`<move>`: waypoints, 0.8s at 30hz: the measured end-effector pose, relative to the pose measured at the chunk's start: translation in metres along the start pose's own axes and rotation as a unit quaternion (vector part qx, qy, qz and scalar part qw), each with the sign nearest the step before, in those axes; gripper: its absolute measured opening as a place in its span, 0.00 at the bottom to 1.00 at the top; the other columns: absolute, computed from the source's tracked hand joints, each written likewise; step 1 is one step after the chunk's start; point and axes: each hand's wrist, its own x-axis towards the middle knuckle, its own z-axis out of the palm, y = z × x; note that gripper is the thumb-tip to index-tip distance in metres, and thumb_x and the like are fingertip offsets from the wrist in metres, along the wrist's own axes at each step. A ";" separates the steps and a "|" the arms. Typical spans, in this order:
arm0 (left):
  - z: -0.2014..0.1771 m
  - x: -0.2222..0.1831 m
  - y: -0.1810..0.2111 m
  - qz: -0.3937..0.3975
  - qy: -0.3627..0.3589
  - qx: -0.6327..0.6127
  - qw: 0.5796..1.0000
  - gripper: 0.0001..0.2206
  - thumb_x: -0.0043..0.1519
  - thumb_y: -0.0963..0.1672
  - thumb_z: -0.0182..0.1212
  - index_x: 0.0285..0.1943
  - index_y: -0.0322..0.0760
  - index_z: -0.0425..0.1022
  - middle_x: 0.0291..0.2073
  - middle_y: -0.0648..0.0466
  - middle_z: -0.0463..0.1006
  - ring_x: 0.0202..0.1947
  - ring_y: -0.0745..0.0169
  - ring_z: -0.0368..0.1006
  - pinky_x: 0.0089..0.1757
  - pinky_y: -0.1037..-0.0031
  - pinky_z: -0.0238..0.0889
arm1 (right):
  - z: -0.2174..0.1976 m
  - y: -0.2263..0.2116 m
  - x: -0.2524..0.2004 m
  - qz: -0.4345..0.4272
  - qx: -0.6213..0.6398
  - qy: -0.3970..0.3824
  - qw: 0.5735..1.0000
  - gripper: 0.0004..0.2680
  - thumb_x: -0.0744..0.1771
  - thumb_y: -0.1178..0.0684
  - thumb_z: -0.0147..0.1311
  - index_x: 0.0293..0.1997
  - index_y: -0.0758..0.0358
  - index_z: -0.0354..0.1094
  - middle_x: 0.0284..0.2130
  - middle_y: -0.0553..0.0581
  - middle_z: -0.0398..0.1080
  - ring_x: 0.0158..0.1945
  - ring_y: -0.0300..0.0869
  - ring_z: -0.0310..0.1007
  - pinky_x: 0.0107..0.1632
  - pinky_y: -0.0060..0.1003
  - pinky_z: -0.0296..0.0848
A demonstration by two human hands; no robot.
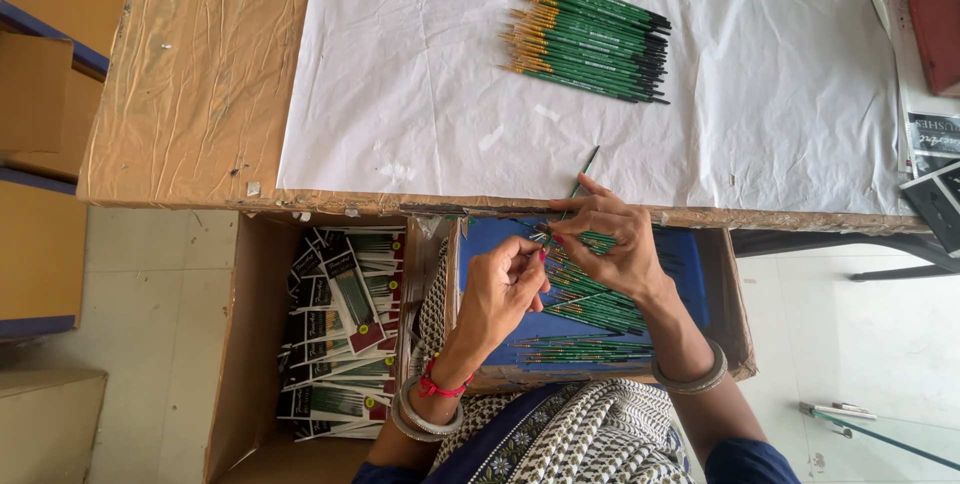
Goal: The recorder is inspecting and sorting thin green-handled brushes on a workspace.
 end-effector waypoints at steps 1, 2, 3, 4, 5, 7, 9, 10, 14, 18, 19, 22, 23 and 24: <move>0.000 -0.001 -0.001 -0.001 0.000 0.000 1.000 0.09 0.68 0.42 0.56 0.46 0.25 0.75 0.23 0.53 0.78 0.18 0.73 0.73 0.21 0.82 0.63 | 0.001 -0.001 -0.001 0.001 0.001 0.000 1.000 0.06 0.60 0.65 0.65 0.37 0.62 0.79 0.34 0.55 0.79 0.51 0.46 0.82 0.74 0.57 0.61; 0.000 0.000 -0.001 0.001 0.000 0.003 1.000 0.09 0.68 0.42 0.57 0.46 0.25 0.75 0.23 0.53 0.79 0.18 0.74 0.73 0.21 0.82 0.64 | 0.002 -0.001 0.000 0.003 -0.010 0.006 1.000 0.06 0.61 0.65 0.65 0.37 0.63 0.78 0.35 0.56 0.79 0.50 0.46 0.82 0.73 0.56 0.63; 0.001 0.000 -0.002 0.004 0.001 0.007 1.000 0.09 0.68 0.41 0.57 0.47 0.25 0.75 0.23 0.52 0.79 0.18 0.74 0.73 0.22 0.82 0.65 | 0.003 -0.002 0.000 0.005 -0.021 0.012 1.000 0.06 0.61 0.65 0.65 0.37 0.64 0.78 0.37 0.58 0.79 0.49 0.46 0.82 0.71 0.55 0.65; 0.000 0.000 0.000 0.006 0.000 0.009 1.000 0.09 0.68 0.41 0.57 0.47 0.25 0.75 0.23 0.52 0.79 0.18 0.74 0.73 0.22 0.82 0.65 | 0.005 0.000 -0.002 0.004 -0.021 0.014 1.000 0.06 0.61 0.65 0.65 0.37 0.64 0.78 0.37 0.58 0.79 0.49 0.46 0.82 0.71 0.55 0.65; 0.000 -0.001 0.002 -0.007 0.001 0.016 1.000 0.09 0.68 0.41 0.56 0.47 0.25 0.75 0.23 0.52 0.79 0.18 0.73 0.73 0.22 0.81 0.65 | 0.006 0.001 -0.003 0.033 0.016 0.052 0.998 0.05 0.62 0.66 0.63 0.39 0.66 0.77 0.39 0.60 0.79 0.51 0.46 0.81 0.69 0.52 0.68; -0.003 -0.001 0.002 -0.016 0.002 0.027 1.000 0.09 0.67 0.41 0.56 0.47 0.25 0.75 0.23 0.51 0.79 0.18 0.72 0.74 0.22 0.80 0.65 | 0.007 0.004 -0.004 0.059 0.054 0.092 0.993 0.05 0.63 0.66 0.61 0.40 0.68 0.77 0.42 0.61 0.78 0.52 0.46 0.80 0.67 0.49 0.72; -0.008 -0.003 -0.005 0.033 0.012 0.088 0.995 0.09 0.68 0.41 0.58 0.50 0.26 0.75 0.27 0.49 0.82 0.25 0.68 0.79 0.26 0.79 0.71 | 0.005 0.005 -0.006 0.088 0.200 0.178 0.960 0.03 0.66 0.67 0.59 0.42 0.71 0.74 0.44 0.62 0.77 0.55 0.45 0.79 0.65 0.44 0.75; -0.010 -0.002 -0.009 0.035 0.012 0.090 0.995 0.09 0.68 0.41 0.58 0.50 0.26 0.75 0.27 0.49 0.82 0.25 0.68 0.79 0.26 0.79 0.71 | -0.002 0.009 -0.006 0.086 0.201 0.179 0.959 0.03 0.66 0.67 0.59 0.42 0.71 0.74 0.44 0.62 0.77 0.55 0.45 0.79 0.65 0.44 0.75; -0.016 -0.001 -0.021 0.097 0.074 0.158 0.980 0.09 0.66 0.40 0.60 0.52 0.28 0.77 0.34 0.46 0.86 0.35 0.63 0.85 0.35 0.77 0.78 | -0.036 0.027 -0.007 0.032 0.221 0.284 0.932 0.02 0.69 0.66 0.59 0.43 0.69 0.73 0.44 0.61 0.78 0.51 0.40 0.79 0.66 0.40 0.76; -0.019 0.002 -0.021 0.102 0.087 0.169 0.976 0.09 0.66 0.40 0.60 0.52 0.29 0.78 0.36 0.46 0.86 0.37 0.62 0.86 0.35 0.75 0.79 | -0.074 0.068 -0.017 0.086 0.182 0.350 0.915 0.02 0.70 0.66 0.62 0.46 0.71 0.74 0.40 0.57 0.77 0.40 0.32 0.75 0.47 0.24 0.73; -0.020 0.003 -0.022 0.101 0.087 0.169 0.977 0.09 0.66 0.40 0.60 0.52 0.29 0.78 0.36 0.46 0.86 0.37 0.62 0.86 0.35 0.75 0.79 | -0.076 0.066 -0.015 0.087 0.182 0.350 0.915 0.02 0.70 0.66 0.62 0.46 0.71 0.74 0.40 0.57 0.77 0.40 0.32 0.75 0.47 0.24 0.73; -0.021 0.006 -0.024 0.095 0.083 0.178 0.976 0.09 0.67 0.41 0.59 0.52 0.29 0.78 0.37 0.45 0.86 0.37 0.61 0.86 0.36 0.75 0.79 | -0.081 0.063 -0.013 0.136 0.189 0.356 0.905 0.03 0.71 0.66 0.62 0.48 0.73 0.75 0.36 0.52 0.76 0.36 0.28 0.71 0.42 0.19 0.68; -0.021 0.006 -0.024 0.097 0.084 0.177 0.976 0.09 0.67 0.41 0.59 0.52 0.29 0.78 0.37 0.45 0.86 0.37 0.61 0.86 0.36 0.75 0.79 | -0.080 0.063 -0.014 0.145 0.184 0.349 0.907 0.03 0.71 0.66 0.62 0.48 0.73 0.75 0.35 0.51 0.75 0.36 0.27 0.69 0.42 0.19 0.66; -0.021 0.007 -0.024 0.100 0.085 0.177 0.975 0.09 0.67 0.41 0.59 0.52 0.28 0.78 0.37 0.45 0.86 0.37 0.61 0.86 0.36 0.75 0.79 | -0.079 0.063 -0.015 0.153 0.179 0.342 0.910 0.03 0.70 0.66 0.62 0.48 0.73 0.75 0.35 0.50 0.75 0.36 0.27 0.67 0.42 0.19 0.65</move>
